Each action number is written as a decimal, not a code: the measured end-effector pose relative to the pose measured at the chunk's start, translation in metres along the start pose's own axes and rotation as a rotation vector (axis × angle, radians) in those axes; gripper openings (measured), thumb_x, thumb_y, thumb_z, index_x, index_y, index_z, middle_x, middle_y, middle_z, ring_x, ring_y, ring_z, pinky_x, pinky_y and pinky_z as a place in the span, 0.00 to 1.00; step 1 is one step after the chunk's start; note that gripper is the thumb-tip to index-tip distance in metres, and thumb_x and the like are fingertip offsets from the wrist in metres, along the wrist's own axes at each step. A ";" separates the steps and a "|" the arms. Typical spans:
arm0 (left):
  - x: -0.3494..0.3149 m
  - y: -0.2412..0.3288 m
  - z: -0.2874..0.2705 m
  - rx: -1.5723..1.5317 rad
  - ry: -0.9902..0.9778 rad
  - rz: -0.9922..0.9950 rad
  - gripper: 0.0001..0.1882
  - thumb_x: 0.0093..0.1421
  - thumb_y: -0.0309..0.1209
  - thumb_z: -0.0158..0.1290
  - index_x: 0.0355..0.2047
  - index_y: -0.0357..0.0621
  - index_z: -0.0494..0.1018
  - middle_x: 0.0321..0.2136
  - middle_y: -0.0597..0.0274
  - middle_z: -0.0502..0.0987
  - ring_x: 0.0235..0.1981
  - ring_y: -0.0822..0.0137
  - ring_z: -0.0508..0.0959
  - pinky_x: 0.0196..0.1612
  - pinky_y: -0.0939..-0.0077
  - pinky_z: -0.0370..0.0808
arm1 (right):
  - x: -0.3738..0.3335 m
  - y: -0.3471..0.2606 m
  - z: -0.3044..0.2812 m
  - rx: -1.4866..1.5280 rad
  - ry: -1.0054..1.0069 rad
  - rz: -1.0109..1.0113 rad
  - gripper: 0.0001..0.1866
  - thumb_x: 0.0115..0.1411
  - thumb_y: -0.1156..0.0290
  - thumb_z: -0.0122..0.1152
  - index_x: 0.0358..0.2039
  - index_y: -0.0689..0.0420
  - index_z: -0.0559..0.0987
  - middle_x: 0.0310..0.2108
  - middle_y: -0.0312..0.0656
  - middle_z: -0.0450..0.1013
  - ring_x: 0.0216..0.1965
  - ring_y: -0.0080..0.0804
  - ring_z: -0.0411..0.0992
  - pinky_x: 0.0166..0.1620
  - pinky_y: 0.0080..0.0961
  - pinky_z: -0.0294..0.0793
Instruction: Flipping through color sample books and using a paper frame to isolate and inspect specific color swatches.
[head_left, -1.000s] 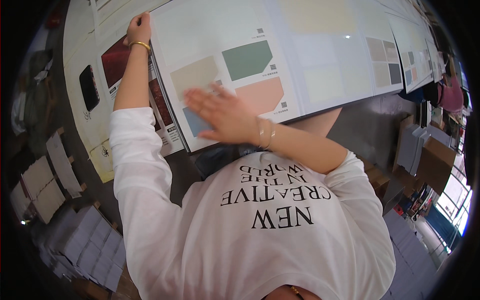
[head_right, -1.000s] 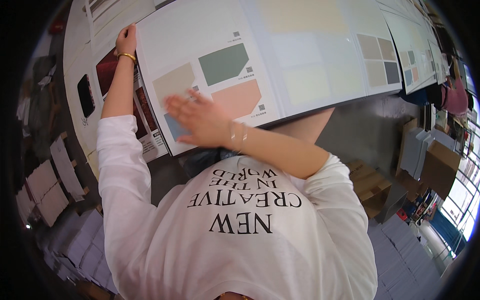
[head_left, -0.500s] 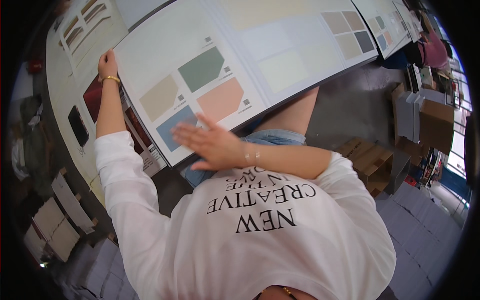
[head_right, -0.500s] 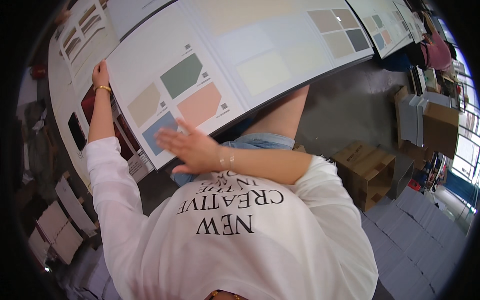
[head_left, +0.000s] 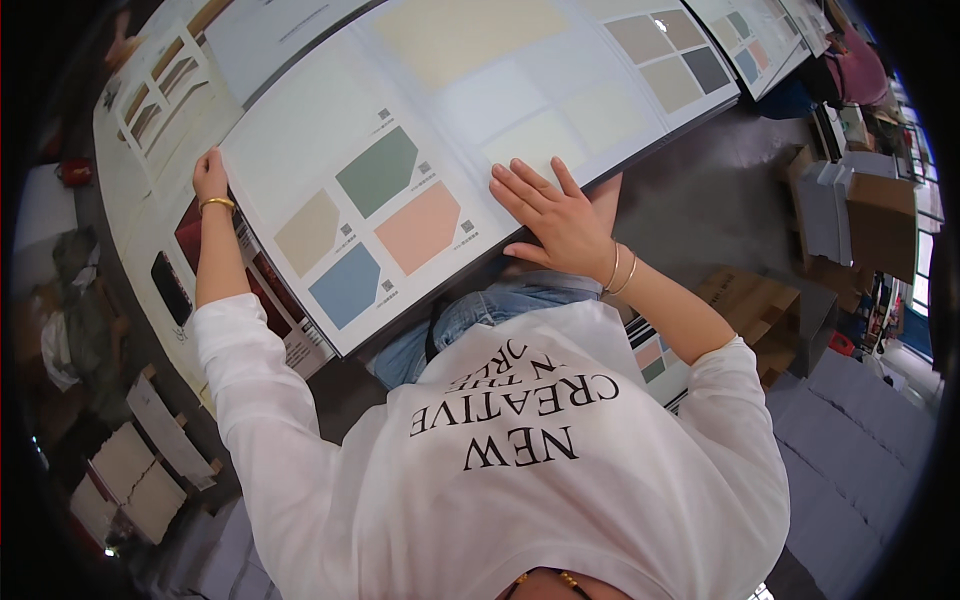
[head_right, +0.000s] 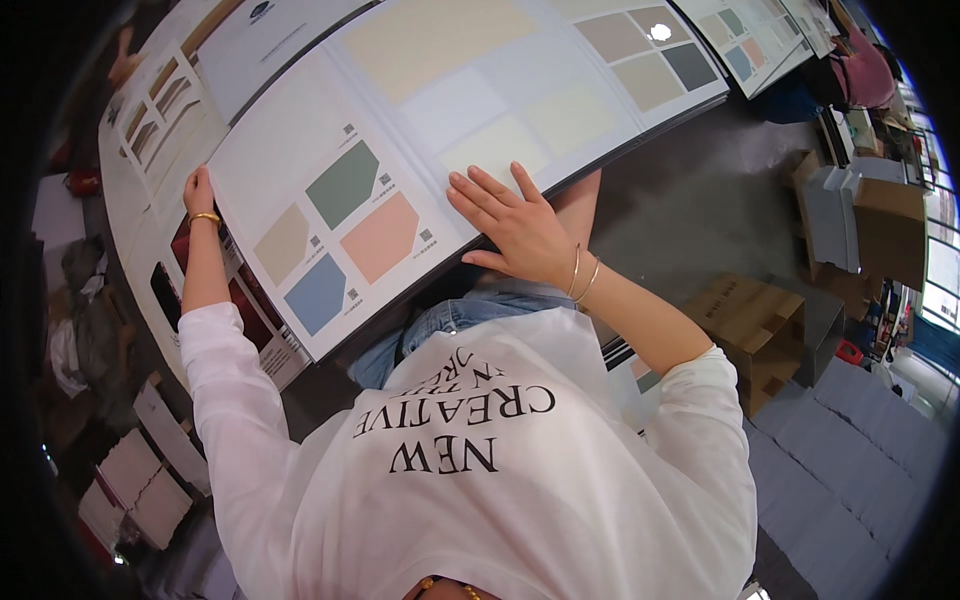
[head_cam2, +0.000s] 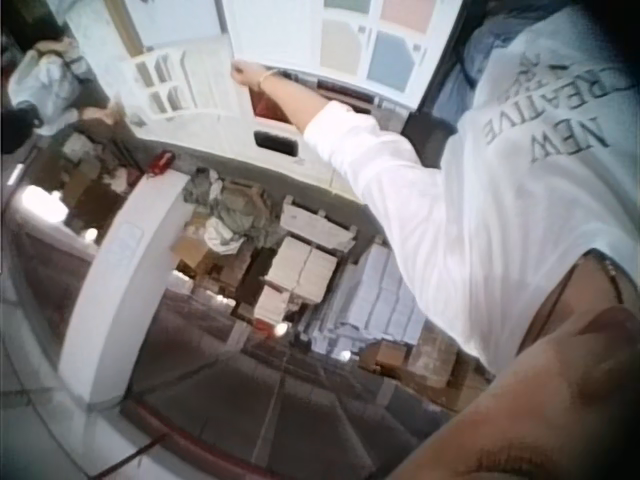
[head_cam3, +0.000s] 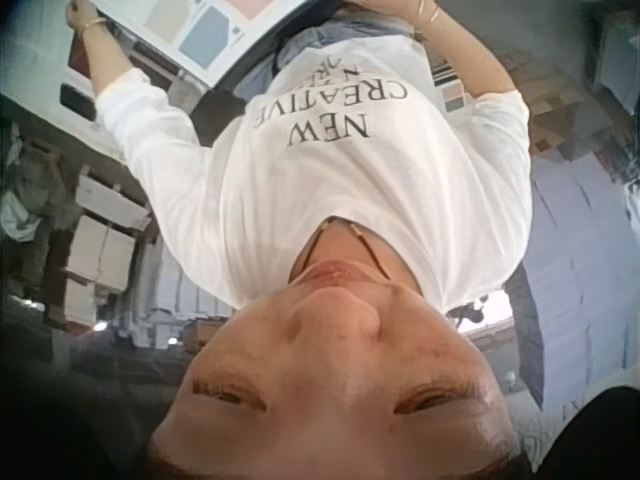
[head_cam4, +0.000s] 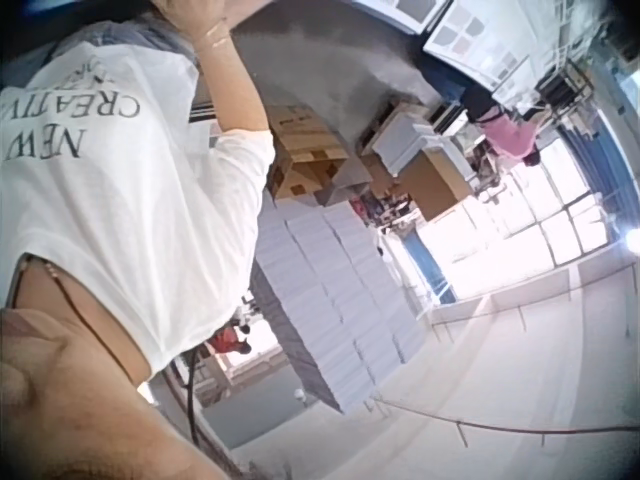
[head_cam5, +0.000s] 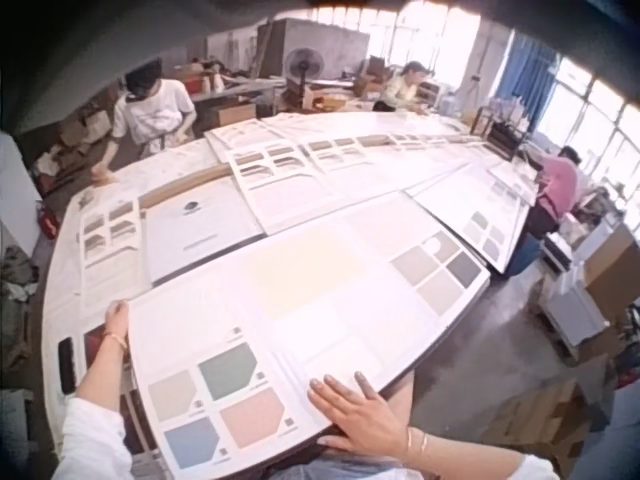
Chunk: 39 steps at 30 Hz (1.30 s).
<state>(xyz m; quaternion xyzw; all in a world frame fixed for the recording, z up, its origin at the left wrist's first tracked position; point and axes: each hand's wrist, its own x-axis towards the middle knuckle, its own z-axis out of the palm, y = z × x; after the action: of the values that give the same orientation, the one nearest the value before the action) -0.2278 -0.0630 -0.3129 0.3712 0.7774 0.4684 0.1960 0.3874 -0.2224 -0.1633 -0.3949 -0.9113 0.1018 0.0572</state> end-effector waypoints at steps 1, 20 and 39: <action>-0.005 0.005 0.006 -0.002 -0.008 0.000 0.21 0.65 0.41 0.57 0.46 0.34 0.79 0.44 0.55 0.82 0.47 0.65 0.79 0.53 0.72 0.73 | -0.002 0.000 0.002 -0.013 0.002 -0.026 0.39 0.63 0.42 0.52 0.70 0.46 0.61 0.73 0.38 0.53 0.74 0.36 0.49 0.72 0.57 0.37; 0.017 0.007 -0.010 0.081 -0.075 -0.090 0.21 0.61 0.42 0.62 0.44 0.36 0.81 0.42 0.57 0.83 0.45 0.67 0.80 0.52 0.73 0.73 | -0.022 -0.018 0.016 0.490 0.235 -0.143 0.11 0.52 0.65 0.71 0.37 0.50 0.85 0.63 0.37 0.70 0.68 0.47 0.61 0.67 0.49 0.55; -0.001 0.049 -0.030 0.148 -0.121 0.122 0.18 0.65 0.39 0.57 0.40 0.31 0.79 0.35 0.58 0.82 0.38 0.68 0.78 0.45 0.72 0.74 | -0.015 0.056 0.000 -0.087 0.164 -0.006 0.46 0.47 0.50 0.68 0.65 0.55 0.66 0.67 0.47 0.62 0.67 0.44 0.61 0.68 0.45 0.60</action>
<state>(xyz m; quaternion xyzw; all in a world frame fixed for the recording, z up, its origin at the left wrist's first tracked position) -0.2273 -0.0673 -0.2557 0.4588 0.7725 0.3977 0.1858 0.4376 -0.1958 -0.1768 -0.4012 -0.9083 0.0293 0.1147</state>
